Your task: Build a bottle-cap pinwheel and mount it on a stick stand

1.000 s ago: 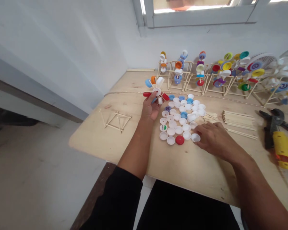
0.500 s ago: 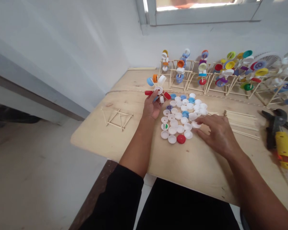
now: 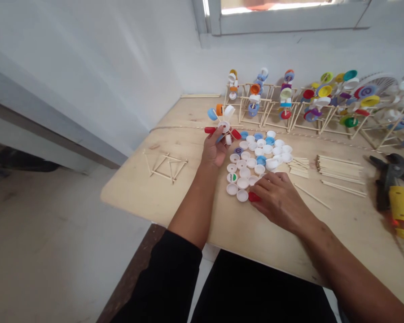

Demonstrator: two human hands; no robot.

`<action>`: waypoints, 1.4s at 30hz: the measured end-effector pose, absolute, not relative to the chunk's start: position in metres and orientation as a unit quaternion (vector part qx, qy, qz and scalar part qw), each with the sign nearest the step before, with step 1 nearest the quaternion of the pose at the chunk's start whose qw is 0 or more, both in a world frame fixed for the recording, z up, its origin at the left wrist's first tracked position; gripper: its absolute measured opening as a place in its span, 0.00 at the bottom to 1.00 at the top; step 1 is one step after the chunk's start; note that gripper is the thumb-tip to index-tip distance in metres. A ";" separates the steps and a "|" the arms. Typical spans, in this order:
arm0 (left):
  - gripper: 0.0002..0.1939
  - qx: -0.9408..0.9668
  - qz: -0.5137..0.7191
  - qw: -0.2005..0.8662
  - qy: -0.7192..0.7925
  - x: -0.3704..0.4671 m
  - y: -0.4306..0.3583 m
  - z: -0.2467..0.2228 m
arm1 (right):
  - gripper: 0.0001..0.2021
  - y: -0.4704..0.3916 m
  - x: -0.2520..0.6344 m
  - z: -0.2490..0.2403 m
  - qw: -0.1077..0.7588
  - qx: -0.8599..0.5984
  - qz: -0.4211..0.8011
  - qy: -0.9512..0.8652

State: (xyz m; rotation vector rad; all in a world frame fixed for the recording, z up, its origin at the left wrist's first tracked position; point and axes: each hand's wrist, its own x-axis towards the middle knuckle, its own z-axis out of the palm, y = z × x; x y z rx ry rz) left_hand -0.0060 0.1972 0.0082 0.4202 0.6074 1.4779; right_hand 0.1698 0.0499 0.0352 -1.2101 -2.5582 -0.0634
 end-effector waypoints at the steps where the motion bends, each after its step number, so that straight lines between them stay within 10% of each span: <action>1: 0.03 0.189 0.658 0.678 0.269 -0.006 0.197 0.008 | 0.03 0.050 0.169 0.035 0.154 -0.422 -0.021 -0.893; 42: 0.04 0.190 0.666 0.679 0.242 -0.007 0.200 0.007 | 0.07 0.055 0.188 0.043 0.161 -0.489 -0.146 -0.844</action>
